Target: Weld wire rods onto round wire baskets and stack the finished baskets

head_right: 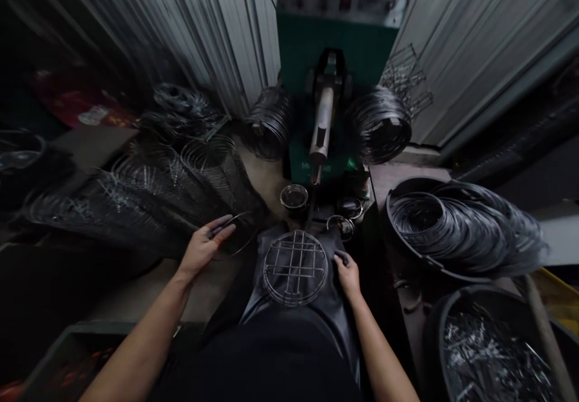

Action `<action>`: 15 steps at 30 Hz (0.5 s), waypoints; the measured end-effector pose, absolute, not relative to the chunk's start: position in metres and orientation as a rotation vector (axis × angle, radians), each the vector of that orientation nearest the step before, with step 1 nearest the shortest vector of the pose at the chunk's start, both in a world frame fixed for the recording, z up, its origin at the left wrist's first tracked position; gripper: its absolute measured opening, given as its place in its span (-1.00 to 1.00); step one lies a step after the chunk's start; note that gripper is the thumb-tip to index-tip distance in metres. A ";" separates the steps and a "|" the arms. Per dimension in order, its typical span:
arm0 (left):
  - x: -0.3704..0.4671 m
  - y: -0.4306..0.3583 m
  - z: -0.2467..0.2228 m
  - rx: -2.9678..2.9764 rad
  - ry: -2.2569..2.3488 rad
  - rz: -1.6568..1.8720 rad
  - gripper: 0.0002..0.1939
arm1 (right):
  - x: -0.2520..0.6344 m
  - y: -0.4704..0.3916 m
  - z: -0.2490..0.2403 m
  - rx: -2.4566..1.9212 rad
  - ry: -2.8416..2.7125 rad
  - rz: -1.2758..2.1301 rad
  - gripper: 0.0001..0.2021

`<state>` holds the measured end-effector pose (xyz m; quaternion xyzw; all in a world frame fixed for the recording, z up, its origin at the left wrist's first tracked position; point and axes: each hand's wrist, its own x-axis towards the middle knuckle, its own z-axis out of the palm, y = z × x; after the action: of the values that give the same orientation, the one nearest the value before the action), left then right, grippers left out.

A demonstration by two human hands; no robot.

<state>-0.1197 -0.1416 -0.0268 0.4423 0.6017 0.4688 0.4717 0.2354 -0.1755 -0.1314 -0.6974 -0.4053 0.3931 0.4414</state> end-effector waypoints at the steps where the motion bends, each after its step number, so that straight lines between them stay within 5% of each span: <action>1: -0.120 -0.137 -0.015 0.990 1.405 1.289 -0.42 | 0.234 -0.171 -0.126 -1.730 -1.008 0.988 -0.52; 5: -0.099 -0.127 0.022 0.650 1.033 1.588 -0.57 | 0.215 -0.162 -0.081 -1.614 -1.067 0.939 -0.56; 15: -0.026 -0.143 0.012 0.265 0.679 1.419 -0.71 | 0.160 -0.194 -0.025 -1.420 -1.277 1.139 -0.62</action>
<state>-0.0256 -0.1432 0.0121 0.1187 0.3045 0.6366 0.6985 0.1599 -0.1939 -0.0252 -0.5725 -0.5149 0.4593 0.4428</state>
